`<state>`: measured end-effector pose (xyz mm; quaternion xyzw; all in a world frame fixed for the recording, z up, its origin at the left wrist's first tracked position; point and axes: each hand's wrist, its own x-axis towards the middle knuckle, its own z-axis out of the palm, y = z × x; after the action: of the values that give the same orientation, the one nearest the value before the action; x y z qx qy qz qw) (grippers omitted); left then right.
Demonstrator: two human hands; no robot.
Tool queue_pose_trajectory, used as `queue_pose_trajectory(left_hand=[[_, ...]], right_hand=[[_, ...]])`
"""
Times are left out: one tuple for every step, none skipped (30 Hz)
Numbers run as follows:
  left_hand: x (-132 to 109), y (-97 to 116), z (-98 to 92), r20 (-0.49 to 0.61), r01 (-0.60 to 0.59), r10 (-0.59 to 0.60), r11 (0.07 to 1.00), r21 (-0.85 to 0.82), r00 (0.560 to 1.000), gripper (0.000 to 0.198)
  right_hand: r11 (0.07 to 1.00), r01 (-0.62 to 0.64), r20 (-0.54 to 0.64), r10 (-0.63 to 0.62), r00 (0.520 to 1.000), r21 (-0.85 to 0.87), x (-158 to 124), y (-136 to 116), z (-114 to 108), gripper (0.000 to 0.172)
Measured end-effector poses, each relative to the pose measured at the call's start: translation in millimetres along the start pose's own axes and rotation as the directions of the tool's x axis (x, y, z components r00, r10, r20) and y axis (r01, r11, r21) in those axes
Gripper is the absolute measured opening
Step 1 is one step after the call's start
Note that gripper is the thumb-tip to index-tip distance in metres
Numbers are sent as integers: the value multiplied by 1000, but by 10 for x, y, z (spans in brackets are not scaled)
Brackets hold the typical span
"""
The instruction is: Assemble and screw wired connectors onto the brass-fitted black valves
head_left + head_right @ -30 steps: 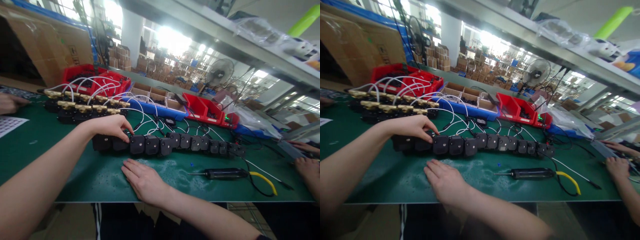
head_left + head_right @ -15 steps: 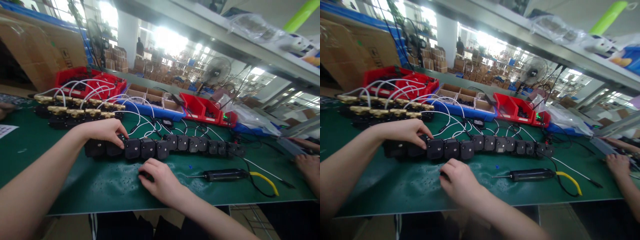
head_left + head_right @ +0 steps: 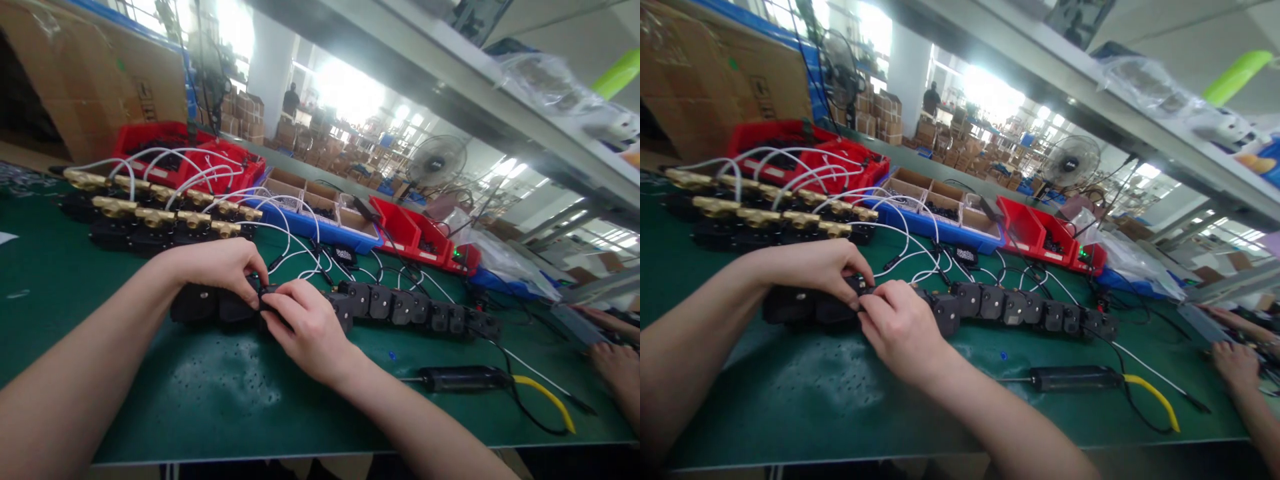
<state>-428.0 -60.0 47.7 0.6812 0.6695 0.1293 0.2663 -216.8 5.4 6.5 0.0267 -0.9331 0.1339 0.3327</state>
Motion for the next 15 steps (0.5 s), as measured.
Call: queue_pose_trajectory(left_hand=[[3, -1, 3, -4, -7, 7, 1000, -5, 1000, 34], [5, -2, 5, -6, -12, 12, 1000, -9, 1000, 34], [7, -2, 7, -5, -15, 14, 1000, -11, 1000, 33], [8, -1, 8, -3, -15, 15, 1000, -10, 1000, 33], [9, 0, 10, 0, -14, 14, 1000, -9, 1000, 33], [9, 3, 11, 4, -13, 13, 1000, -10, 1000, 33], [9, 6, 12, 7, -11, 11, 1000, -11, 1000, 32], [7, 11, 12, 8, -10, 10, 1000, -9, 1000, 32], [5, 19, 12, 7, -9, 9, 1000, -5, 1000, 31], [2, 28, 10, 4, -9, 9, 1000, 2, 1000, 31], [-1, 38, 8, 2, -7, 7, 1000, 9, 1000, 30], [-4, 50, 5, -1, -4, 4, 1000, 17, 1000, 30], [-6, 61, 2, -2, 1, -1, 1000, 23, 1000, 29], [-8, 72, 0, -1, 5, -5, 1000, 26, 1000, 28], [-8, 80, -2, -1, 8, -8, 1000, 27, 1000, 28]], right_hand=[[1000, 18, 17, -17, 1000, -25, 4, 7, -3, 19], [998, 35, 33, -33, 999, -53, 6, 9, -8, 20], [995, 51, 45, -47, 998, -83, 8, 8, -14, 21], [992, 61, 54, -55, 997, -113, 9, 3, -17, 22], [988, 64, 61, -56, 997, -139, 11, -4, -18, 23], [985, 58, 68, -48, 997, -159, 14, -13, -17, 25], [983, 45, 74, -32, 997, -176, 18, -23, -14, 25], [981, 27, 80, -12, 997, -190, 24, -34, -12, 26], [979, 14, 90, 5, 996, -202, 32, -44, -12, 26], [976, 11, 105, 12, 994, -216, 42, -52, -16, 25], [973, 19, 126, 11, 992, -230, 54, -59, -24, 23], [968, 37, 152, 1, 988, -248, 66, -64, -34, 22], [962, 63, 180, -15, 984, -267, 79, -65, -46, 21], [953, 91, 206, -32, 978, -288, 90, -64, -57, 21], [944, 116, 226, -45, 973, -310, 98, -60, -64, 22]])
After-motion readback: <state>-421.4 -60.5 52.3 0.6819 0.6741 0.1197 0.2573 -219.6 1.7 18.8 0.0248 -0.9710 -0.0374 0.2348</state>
